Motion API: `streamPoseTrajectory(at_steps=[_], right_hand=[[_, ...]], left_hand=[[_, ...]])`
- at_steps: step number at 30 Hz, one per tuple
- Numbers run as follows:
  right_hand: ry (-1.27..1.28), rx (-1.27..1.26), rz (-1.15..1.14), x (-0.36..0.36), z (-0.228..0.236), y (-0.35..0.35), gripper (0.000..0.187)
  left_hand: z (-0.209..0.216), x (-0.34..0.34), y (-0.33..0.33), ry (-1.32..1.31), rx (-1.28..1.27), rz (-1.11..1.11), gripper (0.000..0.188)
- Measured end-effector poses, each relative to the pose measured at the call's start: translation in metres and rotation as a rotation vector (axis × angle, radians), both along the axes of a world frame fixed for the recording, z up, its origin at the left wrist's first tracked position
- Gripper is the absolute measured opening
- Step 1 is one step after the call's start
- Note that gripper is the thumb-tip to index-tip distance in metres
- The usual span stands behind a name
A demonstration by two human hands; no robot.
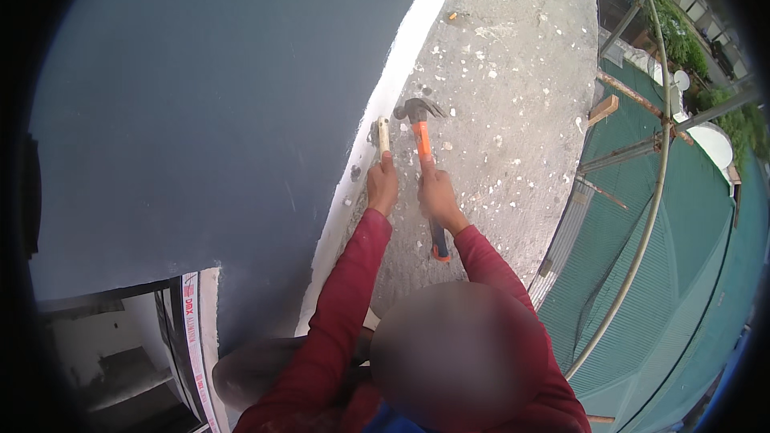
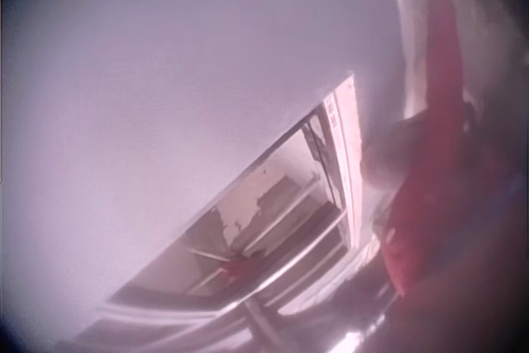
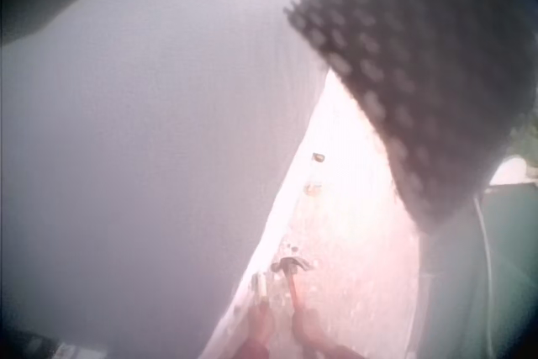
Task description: The person uses a hammer and chisel to chip away at a concrete ledge, repeatedly striking the chisel to remove small pieces of material. The person works along the edge of the ledge, gradually clearing debris.
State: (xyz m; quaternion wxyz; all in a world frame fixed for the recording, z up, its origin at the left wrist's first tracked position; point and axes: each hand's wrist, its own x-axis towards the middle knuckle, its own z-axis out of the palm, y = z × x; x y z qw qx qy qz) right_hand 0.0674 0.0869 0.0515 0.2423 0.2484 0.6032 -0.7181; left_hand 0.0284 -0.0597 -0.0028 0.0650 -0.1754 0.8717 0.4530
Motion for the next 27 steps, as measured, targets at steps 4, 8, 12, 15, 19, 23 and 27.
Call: streamPoseTrajectory(at_steps=[4, 8, 12, 15, 19, 23, 27], right_hand=[[0.175, -0.074, -0.184, -0.001, 0.001, 0.005, 0.070], [0.560, 0.115, -0.212, 0.002, -0.008, -0.009, 0.068], [0.157, 0.027, -0.081, 0.001, -0.026, -0.005, 0.065], [-0.012, -0.015, -0.150, 0.021, -0.035, 0.019, 0.063], [0.067, 0.039, -0.175, 0.059, -0.042, 0.040, 0.061], [-0.033, 0.064, -0.243, 0.072, -0.045, 0.041, 0.063], [-0.005, 0.057, -0.266, 0.076, -0.052, 0.030, 0.064]], left_hand=[[0.005, -0.001, 0.001, -0.002, -0.001, -0.012, 0.071], [0.000, 0.001, 0.001, -0.067, 0.082, 0.071, 0.072], [-0.011, -0.008, -0.001, -0.032, 0.001, 0.020, 0.070], [-0.014, 0.010, -0.005, 0.001, -0.189, -0.093, 0.068], [0.000, 0.055, -0.012, -0.059, -0.308, -0.222, 0.062], [0.011, 0.037, -0.012, -0.097, -0.392, -0.252, 0.061], [0.004, 0.009, -0.011, 0.081, -0.349, -0.275, 0.067]])
